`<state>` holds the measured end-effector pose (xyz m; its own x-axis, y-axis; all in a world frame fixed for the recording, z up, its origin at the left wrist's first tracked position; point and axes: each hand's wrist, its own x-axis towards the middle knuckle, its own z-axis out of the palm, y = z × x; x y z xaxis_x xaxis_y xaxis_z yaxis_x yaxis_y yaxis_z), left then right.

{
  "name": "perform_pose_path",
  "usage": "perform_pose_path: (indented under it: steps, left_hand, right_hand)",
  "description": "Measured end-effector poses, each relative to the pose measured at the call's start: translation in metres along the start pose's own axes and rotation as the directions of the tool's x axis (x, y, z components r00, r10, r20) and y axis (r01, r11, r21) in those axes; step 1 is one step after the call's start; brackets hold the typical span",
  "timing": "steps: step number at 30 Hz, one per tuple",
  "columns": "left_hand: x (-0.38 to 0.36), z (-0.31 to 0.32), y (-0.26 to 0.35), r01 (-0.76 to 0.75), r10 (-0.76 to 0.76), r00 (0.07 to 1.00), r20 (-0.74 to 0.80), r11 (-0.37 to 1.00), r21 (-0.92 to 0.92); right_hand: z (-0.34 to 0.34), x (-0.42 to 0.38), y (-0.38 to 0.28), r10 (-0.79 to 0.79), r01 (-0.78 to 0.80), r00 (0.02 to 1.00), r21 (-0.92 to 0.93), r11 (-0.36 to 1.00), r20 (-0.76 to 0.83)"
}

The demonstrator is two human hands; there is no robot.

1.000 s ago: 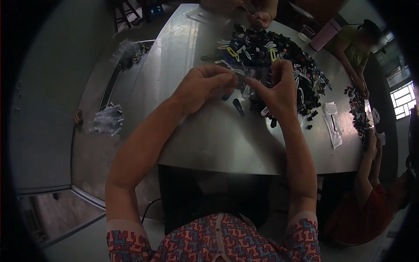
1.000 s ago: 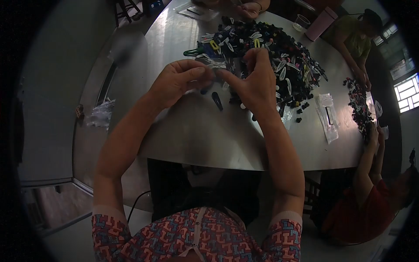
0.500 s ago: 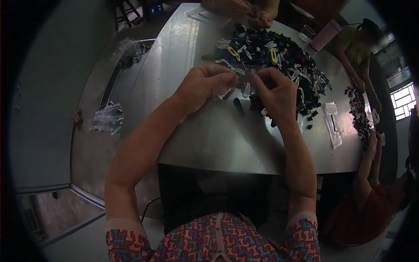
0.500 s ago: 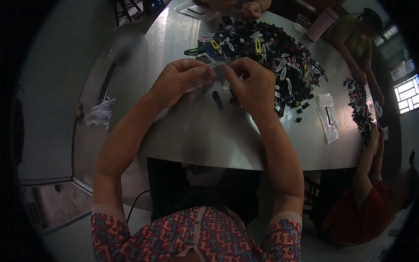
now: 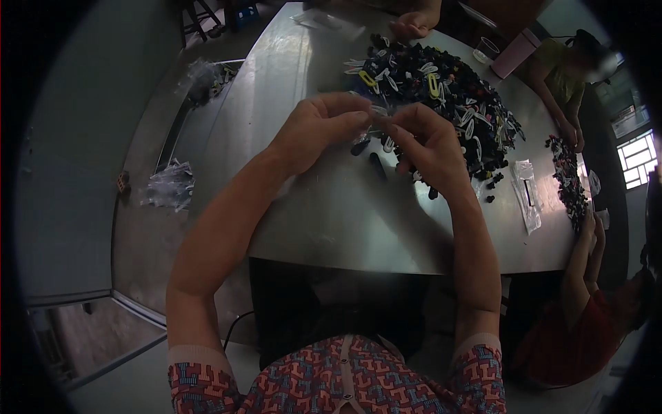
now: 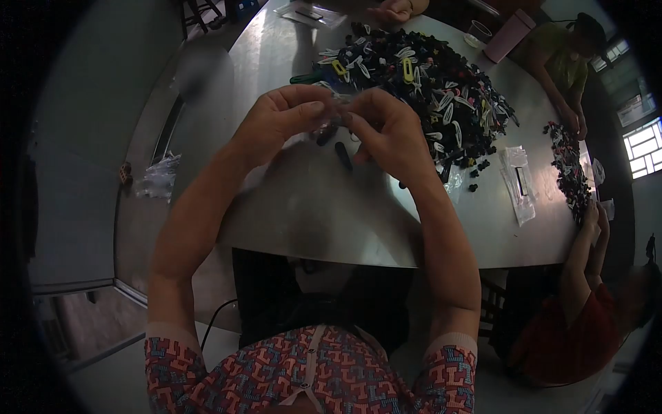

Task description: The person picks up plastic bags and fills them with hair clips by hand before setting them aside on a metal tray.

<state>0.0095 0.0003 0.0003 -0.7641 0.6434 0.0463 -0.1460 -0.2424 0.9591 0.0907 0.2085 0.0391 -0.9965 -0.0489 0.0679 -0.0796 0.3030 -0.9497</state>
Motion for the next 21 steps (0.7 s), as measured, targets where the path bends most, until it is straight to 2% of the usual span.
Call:
perform_pose_path:
  steps: [1, 3, 4, 5, 6, 7, 8, 9, 11, 13, 14, 15, 19, 21]
  left_hand:
    - [0.000, -0.002, 0.004, 0.001, -0.001, 1.000, 0.001, 1.000, 0.000]
    - [-0.001, -0.005, 0.014, -0.117, 0.123, 0.992, -0.017, 0.972, 0.205]
    - [-0.002, -0.007, 0.019, -0.117, 0.123, 0.992, -0.016, 0.972, 0.205]
    - [-0.003, -0.009, 0.023, -0.193, 0.193, 0.981, 0.035, 0.911, 0.364]
    - [-0.005, -0.010, 0.026, -0.266, 0.253, 0.963, 0.096, 0.819, 0.509]
    - [-0.006, -0.011, 0.029, -0.266, 0.253, 0.963, 0.097, 0.818, 0.510]
    - [-0.008, -0.011, 0.032, -0.311, 0.274, 0.948, 0.160, 0.697, 0.646]
    - [-0.010, -0.010, 0.033, -0.350, 0.282, 0.933, 0.226, 0.551, 0.758]
    - [-0.014, -0.003, 0.032, -0.329, 0.263, 0.940, 0.217, 0.532, 0.780]
    - [-0.013, -0.002, 0.027, -0.305, 0.244, 0.948, 0.204, 0.514, 0.802]
    - [-0.010, -0.007, 0.020, -0.362, 0.253, 0.930, 0.266, 0.513, 0.779]
    - [-0.009, -0.007, 0.020, -0.418, 0.262, 0.908, 0.327, 0.510, 0.752]
    - [-0.008, -0.002, 0.016, -0.356, 0.204, 0.934, 0.293, 0.607, 0.711]
    - [-0.006, -0.002, 0.014, -0.369, 0.220, 0.929, 0.297, 0.517, 0.772]
  right_hand:
    - [0.002, -0.001, -0.002, -0.039, 0.039, 0.999, 0.016, 0.999, -0.016]
    - [0.003, -0.003, -0.006, -0.076, 0.077, 0.996, 0.031, 0.997, -0.034]
    - [0.003, -0.005, -0.007, -0.114, 0.109, 0.993, -0.130, 0.985, -0.032]
    - [0.004, -0.006, -0.007, -0.150, 0.137, 0.988, -0.288, 0.948, -0.024]
    - [0.005, -0.007, -0.006, -0.150, 0.136, 0.988, -0.287, 0.948, -0.025]
    - [0.006, -0.007, -0.004, -0.296, 0.260, 0.955, -0.454, 0.852, -0.009]
    - [0.008, -0.007, -0.002, -0.430, 0.361, 0.902, -0.602, 0.712, 0.033]
    - [0.011, -0.006, 0.000, -0.429, 0.361, 0.902, -0.602, 0.713, 0.033]
    - [0.020, -0.003, 0.003, -0.622, 0.511, 0.780, -0.639, 0.574, 0.065]
    - [0.024, -0.005, 0.002, -0.634, 0.532, 0.766, -0.658, 0.533, 0.105]
    - [0.025, -0.007, 0.000, -0.646, 0.552, 0.750, -0.676, 0.488, 0.146]
    - [0.027, -0.008, -0.003, -0.647, 0.554, 0.749, -0.674, 0.489, 0.147]
    - [0.030, -0.014, -0.009, -0.591, 0.549, 0.789, -0.623, 0.558, 0.167]
    - [0.030, -0.014, -0.006, -0.567, 0.539, 0.805, -0.613, 0.578, 0.173]
